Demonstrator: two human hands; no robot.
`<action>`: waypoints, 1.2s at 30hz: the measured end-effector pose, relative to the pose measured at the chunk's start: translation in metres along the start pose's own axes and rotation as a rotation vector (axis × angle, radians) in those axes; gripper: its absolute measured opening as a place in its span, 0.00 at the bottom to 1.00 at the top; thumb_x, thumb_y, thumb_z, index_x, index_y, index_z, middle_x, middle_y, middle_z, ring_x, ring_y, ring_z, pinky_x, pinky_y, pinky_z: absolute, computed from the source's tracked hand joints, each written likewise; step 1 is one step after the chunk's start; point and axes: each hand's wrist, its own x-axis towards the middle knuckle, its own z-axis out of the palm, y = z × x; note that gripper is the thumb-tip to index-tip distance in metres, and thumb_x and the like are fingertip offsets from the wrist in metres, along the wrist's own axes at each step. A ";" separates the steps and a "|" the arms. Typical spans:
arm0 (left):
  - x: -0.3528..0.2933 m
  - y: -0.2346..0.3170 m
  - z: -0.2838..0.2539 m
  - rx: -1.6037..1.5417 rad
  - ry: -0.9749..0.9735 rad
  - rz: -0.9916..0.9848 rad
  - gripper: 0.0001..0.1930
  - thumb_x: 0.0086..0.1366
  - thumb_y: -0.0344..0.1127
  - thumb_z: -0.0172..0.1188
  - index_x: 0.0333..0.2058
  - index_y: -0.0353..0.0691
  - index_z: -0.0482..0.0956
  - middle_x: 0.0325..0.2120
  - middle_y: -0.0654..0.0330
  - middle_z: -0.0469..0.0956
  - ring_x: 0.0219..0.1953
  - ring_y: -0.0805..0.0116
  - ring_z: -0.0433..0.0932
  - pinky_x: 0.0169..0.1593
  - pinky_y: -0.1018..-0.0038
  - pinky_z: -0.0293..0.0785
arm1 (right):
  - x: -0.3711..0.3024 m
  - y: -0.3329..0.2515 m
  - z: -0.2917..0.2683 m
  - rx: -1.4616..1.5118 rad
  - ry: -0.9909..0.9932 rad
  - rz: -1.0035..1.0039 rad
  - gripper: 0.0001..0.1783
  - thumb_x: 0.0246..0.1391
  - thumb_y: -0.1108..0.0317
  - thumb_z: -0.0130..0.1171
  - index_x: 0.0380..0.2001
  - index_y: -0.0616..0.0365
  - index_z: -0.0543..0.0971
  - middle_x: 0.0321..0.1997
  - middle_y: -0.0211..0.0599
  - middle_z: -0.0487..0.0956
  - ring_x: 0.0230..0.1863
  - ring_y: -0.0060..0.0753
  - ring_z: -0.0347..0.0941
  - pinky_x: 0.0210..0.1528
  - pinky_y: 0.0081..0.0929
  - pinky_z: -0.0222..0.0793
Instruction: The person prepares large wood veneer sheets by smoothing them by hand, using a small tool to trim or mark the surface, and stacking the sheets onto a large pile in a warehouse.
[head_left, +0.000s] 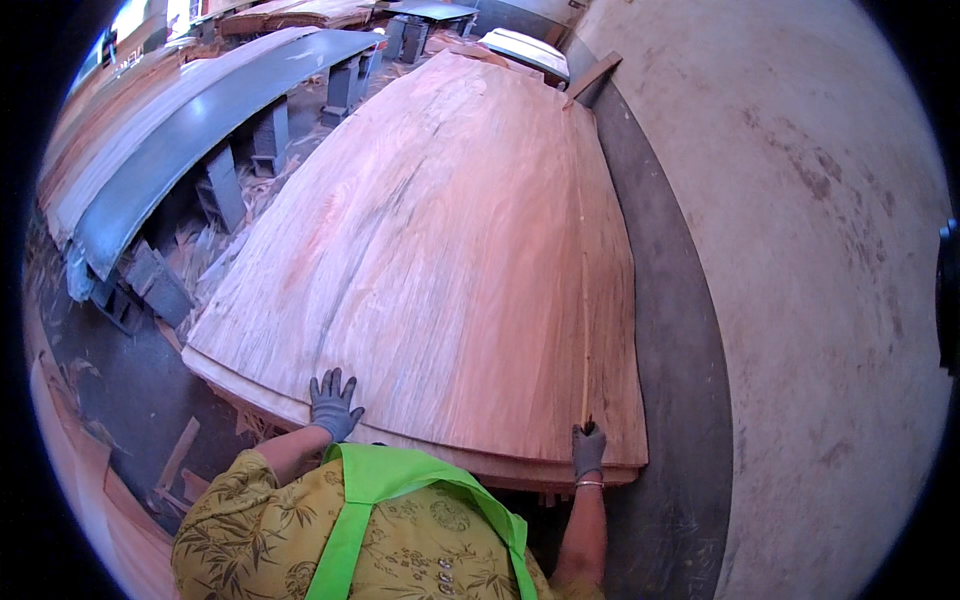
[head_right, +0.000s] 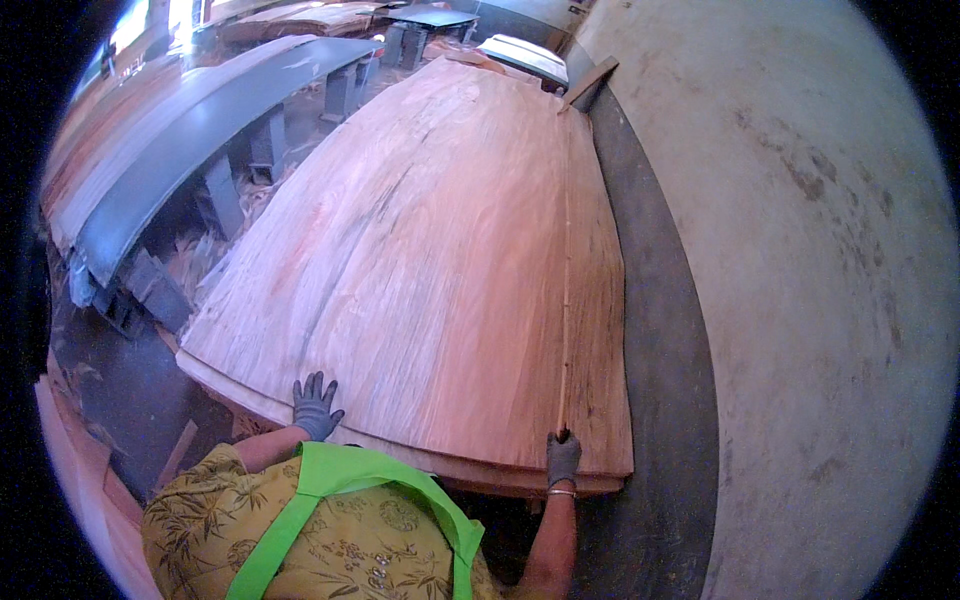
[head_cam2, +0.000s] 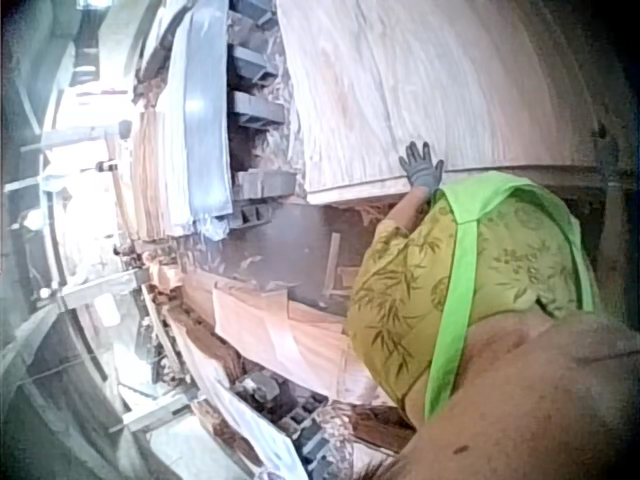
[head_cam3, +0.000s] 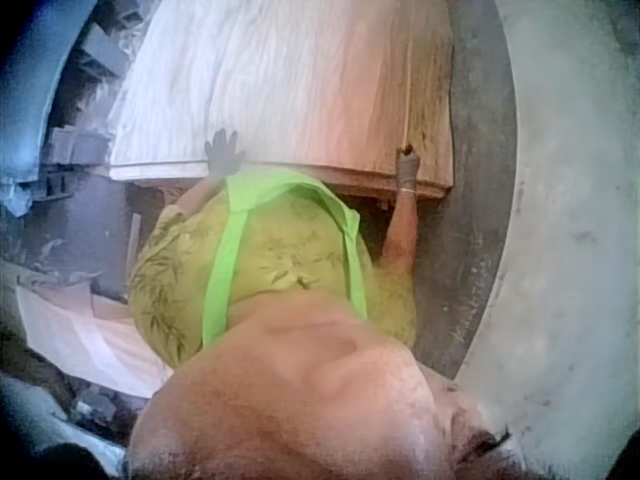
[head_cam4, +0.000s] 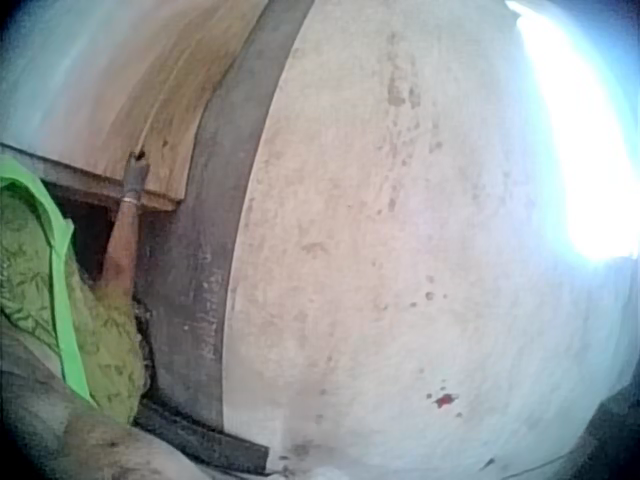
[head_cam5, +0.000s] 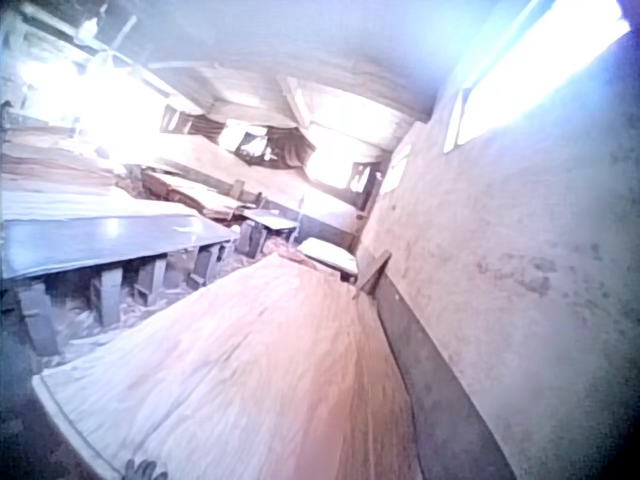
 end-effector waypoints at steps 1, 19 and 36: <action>0.002 0.005 0.000 -0.012 0.004 0.015 0.37 0.58 0.59 0.46 0.62 0.47 0.53 0.64 0.45 0.42 0.66 0.49 0.38 0.62 0.44 0.28 | 0.007 0.013 -0.002 -0.050 0.012 -0.036 0.11 0.47 0.65 0.61 0.20 0.59 0.72 0.14 0.27 0.69 0.15 0.21 0.63 0.16 0.24 0.56; -0.008 -0.008 -0.003 -0.001 -0.028 -0.016 0.36 0.59 0.59 0.44 0.62 0.47 0.53 0.64 0.45 0.43 0.66 0.49 0.38 0.62 0.44 0.28 | -0.113 -0.074 0.039 0.179 -0.241 -0.108 0.13 0.47 0.68 0.63 0.18 0.60 0.70 0.16 0.24 0.68 0.22 0.14 0.60 0.23 0.20 0.58; -0.006 -0.019 -0.011 -0.051 -0.095 -0.019 0.36 0.60 0.60 0.42 0.63 0.49 0.52 0.64 0.48 0.41 0.66 0.50 0.38 0.61 0.42 0.30 | 0.032 -0.289 0.241 0.622 -0.637 0.047 0.11 0.52 0.62 0.56 0.22 0.55 0.71 0.11 0.26 0.66 0.09 0.20 0.59 0.10 0.20 0.57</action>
